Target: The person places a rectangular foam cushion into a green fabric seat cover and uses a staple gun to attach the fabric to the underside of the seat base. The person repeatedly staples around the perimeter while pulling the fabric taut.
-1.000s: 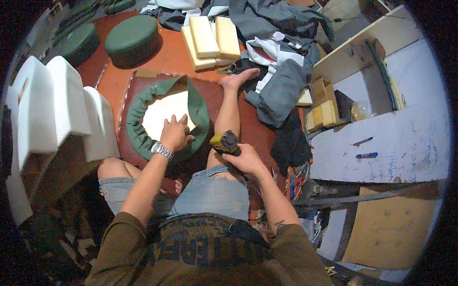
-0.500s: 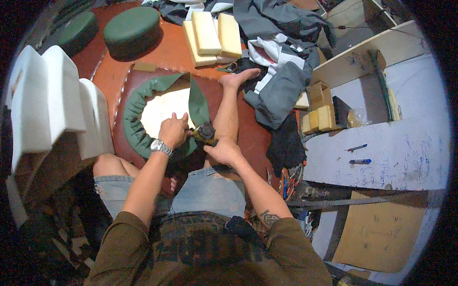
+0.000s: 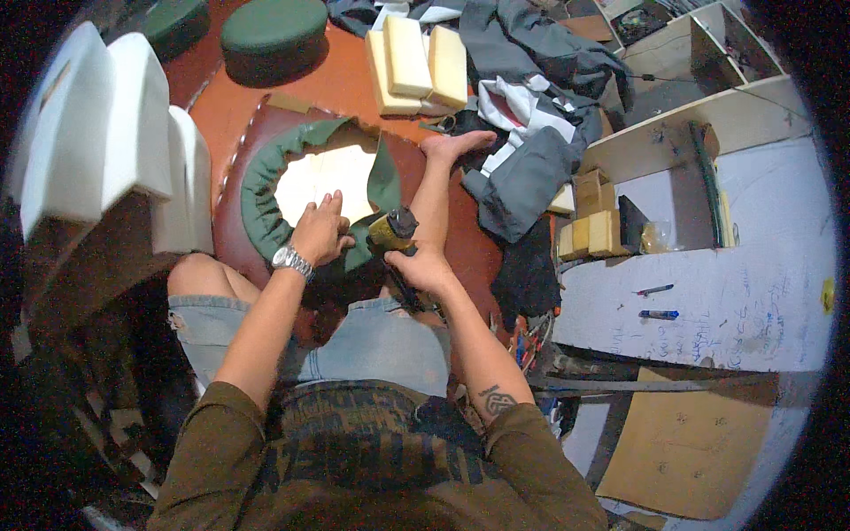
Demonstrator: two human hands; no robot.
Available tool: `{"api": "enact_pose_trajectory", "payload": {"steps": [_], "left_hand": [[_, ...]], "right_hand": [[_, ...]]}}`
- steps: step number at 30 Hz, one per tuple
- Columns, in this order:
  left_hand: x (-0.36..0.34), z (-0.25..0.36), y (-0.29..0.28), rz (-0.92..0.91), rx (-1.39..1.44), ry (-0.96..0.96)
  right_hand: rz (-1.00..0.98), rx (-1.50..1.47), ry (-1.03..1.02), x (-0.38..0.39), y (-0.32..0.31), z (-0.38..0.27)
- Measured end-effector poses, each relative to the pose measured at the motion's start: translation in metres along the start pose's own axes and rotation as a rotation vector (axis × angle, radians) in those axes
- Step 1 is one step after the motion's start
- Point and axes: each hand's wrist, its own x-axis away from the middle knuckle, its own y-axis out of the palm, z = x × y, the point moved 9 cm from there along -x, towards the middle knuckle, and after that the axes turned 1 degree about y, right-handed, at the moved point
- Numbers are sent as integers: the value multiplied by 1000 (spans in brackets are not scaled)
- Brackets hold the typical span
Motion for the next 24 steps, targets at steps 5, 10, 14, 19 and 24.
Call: {"api": "enact_pose_trajectory", "payload": {"steps": [5, 10, 14, 19, 24], "left_hand": [[-1, -6, -1, 71, 87, 16], [1, -4, -5, 76, 54, 26], [2, -1, -15, 141, 27, 73], [-3, -13, -5, 94, 99, -39], [-5, -9, -2, 116, 31, 18]], "right_hand": [[41, 96, 18, 8, 9, 1], [185, 275, -15, 15, 12, -12], [72, 193, 74, 18, 23, -6], [160, 290, -55, 24, 30, -26], [113, 323, 17, 36, 43, -27]]}}
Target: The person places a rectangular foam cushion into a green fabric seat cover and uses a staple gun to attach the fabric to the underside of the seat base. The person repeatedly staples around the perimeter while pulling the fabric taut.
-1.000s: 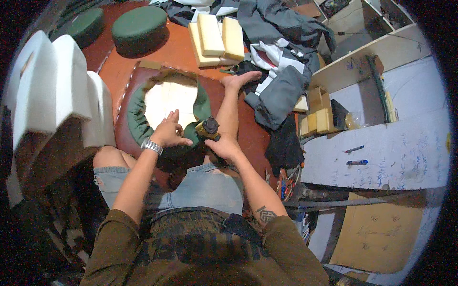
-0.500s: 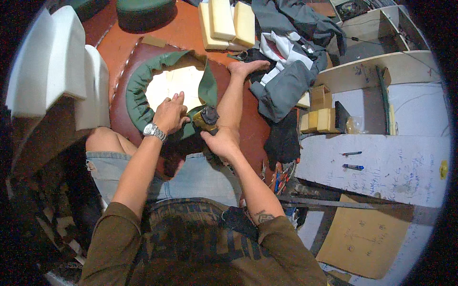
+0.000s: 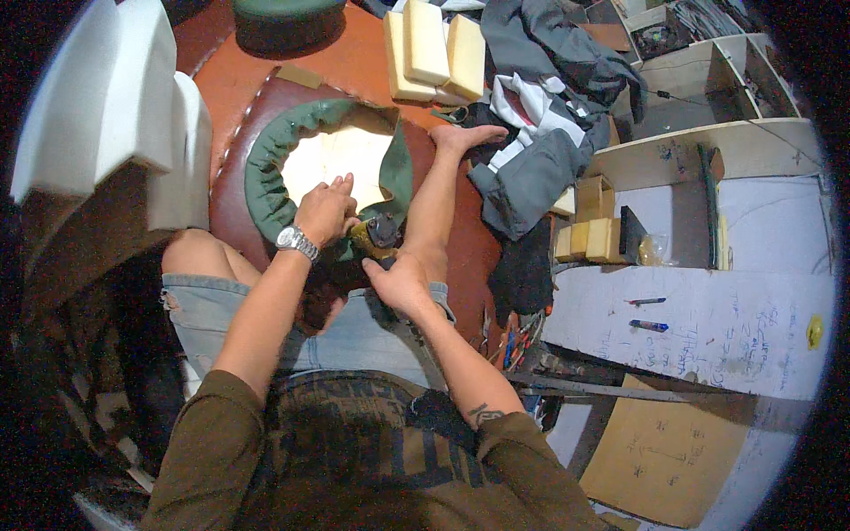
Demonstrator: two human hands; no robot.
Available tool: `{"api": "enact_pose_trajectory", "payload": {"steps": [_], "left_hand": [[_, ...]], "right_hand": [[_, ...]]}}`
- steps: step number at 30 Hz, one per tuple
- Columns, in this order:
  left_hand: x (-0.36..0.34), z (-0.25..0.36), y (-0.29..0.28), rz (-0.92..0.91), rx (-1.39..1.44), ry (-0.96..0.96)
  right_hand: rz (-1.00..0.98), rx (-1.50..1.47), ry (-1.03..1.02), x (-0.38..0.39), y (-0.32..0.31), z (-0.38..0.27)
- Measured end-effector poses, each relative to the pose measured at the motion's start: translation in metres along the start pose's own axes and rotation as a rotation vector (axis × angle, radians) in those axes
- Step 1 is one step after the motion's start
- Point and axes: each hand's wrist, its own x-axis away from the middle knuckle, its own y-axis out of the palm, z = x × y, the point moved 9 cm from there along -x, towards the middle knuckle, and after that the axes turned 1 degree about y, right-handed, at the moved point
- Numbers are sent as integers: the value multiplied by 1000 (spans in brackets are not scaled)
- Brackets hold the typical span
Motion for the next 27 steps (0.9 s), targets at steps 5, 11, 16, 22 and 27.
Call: {"api": "enact_pose_trajectory", "payload": {"steps": [5, 11, 16, 22, 27], "left_hand": [[-3, -19, 7, -183, 182, 7], [2, -31, 16, -168, 151, 33], [2, -22, 9, -90, 127, 20], [5, -24, 0, -183, 225, -87], [29, -18, -14, -209, 154, 36]], "right_hand": [[13, -158, -72, -2, 14, 4], [51, -214, -119, -9, 25, 17], [-20, -262, -56, -5, 24, 13], [-11, -90, -18, 3, 12, -5], [-46, -324, -107, 14, -45, 23]]}}
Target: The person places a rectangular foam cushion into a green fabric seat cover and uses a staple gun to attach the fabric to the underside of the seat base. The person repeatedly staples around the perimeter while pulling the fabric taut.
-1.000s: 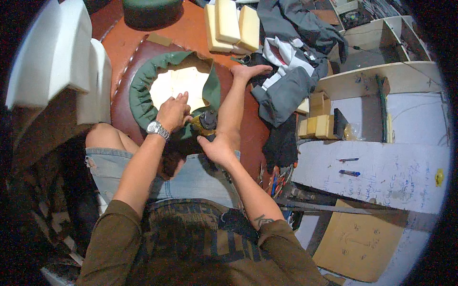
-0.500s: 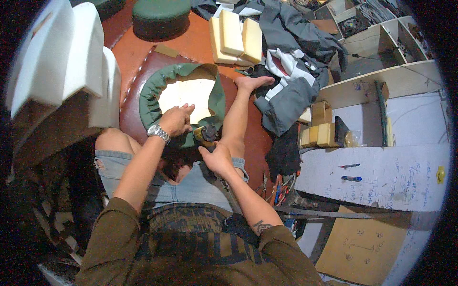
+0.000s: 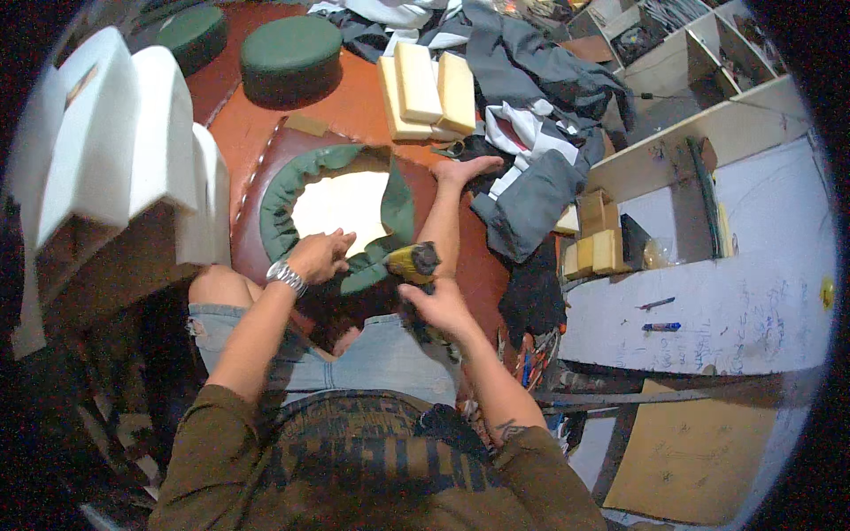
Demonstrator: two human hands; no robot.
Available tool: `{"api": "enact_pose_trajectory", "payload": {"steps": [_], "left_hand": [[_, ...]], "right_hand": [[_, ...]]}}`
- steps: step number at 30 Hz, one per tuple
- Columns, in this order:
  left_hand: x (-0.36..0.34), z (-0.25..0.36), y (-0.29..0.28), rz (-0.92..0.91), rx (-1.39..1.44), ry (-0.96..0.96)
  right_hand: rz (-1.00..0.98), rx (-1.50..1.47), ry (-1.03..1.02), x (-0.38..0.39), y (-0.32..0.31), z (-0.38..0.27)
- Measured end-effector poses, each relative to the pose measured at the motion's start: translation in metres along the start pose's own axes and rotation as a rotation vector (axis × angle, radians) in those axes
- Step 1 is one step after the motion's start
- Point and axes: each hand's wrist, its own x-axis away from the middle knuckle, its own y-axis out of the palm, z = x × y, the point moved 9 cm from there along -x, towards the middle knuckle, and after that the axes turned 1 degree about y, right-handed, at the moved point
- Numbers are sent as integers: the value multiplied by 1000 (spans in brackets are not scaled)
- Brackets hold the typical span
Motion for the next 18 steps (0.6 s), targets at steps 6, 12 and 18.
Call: {"api": "enact_pose_trajectory", "payload": {"steps": [6, 12, 18], "left_hand": [[32, 1, -5, -227, 37, -52], [-16, 67, 26, 84, -118, -194], [-38, 61, 26, 179, -236, -129]], "right_hand": [[89, -51, 106, 14, -86, 66], [71, 230, -57, 1, -81, 66], [-25, 162, 4, -13, -52, 63]]}}
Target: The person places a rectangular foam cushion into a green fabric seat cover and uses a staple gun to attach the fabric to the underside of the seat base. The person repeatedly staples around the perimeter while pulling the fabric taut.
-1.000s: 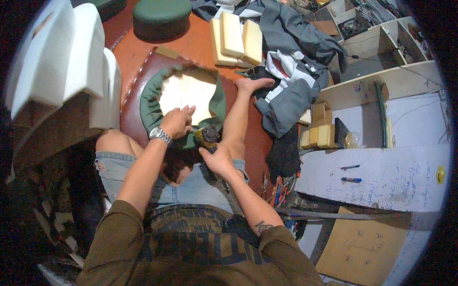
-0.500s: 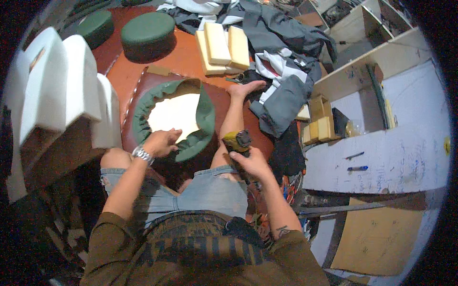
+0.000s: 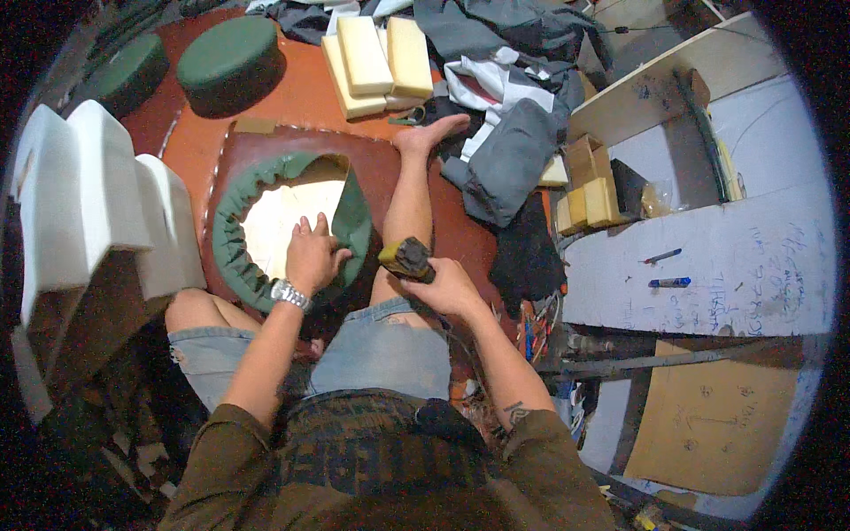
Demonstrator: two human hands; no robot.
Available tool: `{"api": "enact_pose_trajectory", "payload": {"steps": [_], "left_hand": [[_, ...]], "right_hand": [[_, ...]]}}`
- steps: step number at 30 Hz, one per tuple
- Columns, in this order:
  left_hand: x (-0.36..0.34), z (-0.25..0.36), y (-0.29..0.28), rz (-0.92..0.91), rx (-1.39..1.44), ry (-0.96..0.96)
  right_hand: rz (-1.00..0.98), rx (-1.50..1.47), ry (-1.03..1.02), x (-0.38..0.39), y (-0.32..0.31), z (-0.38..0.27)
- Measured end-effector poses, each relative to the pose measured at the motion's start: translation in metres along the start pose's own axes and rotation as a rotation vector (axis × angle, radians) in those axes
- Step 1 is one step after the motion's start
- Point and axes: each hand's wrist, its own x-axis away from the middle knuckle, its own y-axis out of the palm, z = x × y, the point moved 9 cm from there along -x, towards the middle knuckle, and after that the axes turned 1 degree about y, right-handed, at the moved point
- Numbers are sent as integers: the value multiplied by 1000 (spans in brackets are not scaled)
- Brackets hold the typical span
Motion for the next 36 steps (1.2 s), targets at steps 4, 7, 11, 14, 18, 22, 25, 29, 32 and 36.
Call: {"api": "enact_pose_trajectory", "payload": {"steps": [4, 7, 11, 14, 18, 22, 25, 29, 32, 36], "left_hand": [[-3, -19, -3, 41, 124, -40], [-3, -12, -9, 107, 40, 37], [-3, -10, -10, 86, 25, 48], [-3, -12, -8, 58, 73, 14], [-3, -10, -9, 91, 56, 4], [0, -17, -8, 54, 138, -2], [6, -32, -6, -42, 360, -27], [18, -26, -4, -113, 200, 80], [19, -26, -5, -51, 242, 45], [18, -25, -4, -11, 223, 46]], "right_hand": [[-8, 2, -5, -18, 13, -19], [-50, 30, 30, -27, 17, -31], [-14, 140, 57, -35, 20, -47], [2, 191, 62, -35, 24, -54], [-6, 145, 71, -31, 33, -55], [17, 200, 138, -28, 42, -48], [44, 155, 125, -26, 42, -47], [29, 149, 111, -23, 45, -49], [34, 173, 123, -23, 44, -49], [45, 161, 91, -22, 42, -51]]}}
